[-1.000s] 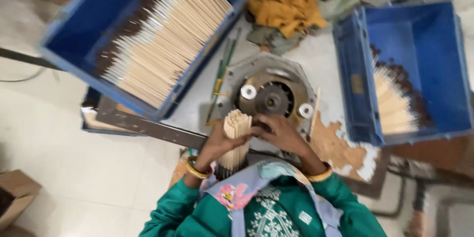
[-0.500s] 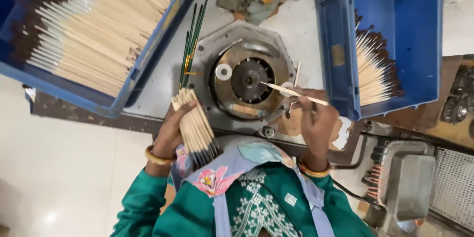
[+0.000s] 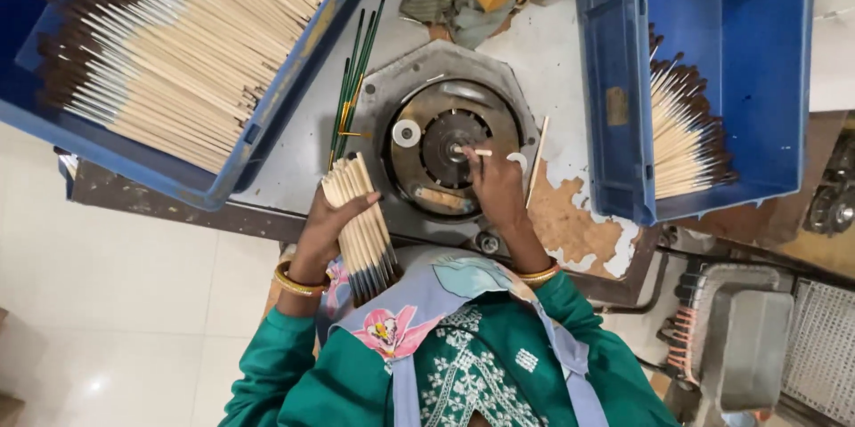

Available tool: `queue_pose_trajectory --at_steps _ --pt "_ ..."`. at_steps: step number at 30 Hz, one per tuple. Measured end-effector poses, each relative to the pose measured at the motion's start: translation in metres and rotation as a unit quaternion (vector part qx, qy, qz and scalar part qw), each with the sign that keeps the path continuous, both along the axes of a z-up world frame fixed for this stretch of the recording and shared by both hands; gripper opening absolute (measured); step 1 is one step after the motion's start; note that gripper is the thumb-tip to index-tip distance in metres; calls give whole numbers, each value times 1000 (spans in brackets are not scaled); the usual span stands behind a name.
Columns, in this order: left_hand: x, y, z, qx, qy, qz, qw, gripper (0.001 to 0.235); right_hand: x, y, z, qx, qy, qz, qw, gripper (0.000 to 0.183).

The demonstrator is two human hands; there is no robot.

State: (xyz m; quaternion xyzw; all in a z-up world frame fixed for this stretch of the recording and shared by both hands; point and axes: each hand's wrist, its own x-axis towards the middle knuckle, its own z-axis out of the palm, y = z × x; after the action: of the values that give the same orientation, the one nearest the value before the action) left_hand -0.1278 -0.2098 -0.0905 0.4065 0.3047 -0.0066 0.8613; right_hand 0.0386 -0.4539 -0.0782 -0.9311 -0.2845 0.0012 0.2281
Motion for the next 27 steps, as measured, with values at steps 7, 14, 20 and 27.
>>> queue_pose_trajectory --at_steps 7,14,20,27 --pt "-4 -5 -16 55 -48 -36 997 56 5 13 27 112 -11 113 987 18" --pt "7 -14 59 288 -95 -102 947 55 -37 28 92 190 252 -10 949 26" --pt "30 -8 31 337 -178 -154 911 56 -4 -12 54 -20 79 217 973 24" --pt "21 -4 37 -49 -28 -23 998 51 12 -13 3 -78 16 60 995 18"
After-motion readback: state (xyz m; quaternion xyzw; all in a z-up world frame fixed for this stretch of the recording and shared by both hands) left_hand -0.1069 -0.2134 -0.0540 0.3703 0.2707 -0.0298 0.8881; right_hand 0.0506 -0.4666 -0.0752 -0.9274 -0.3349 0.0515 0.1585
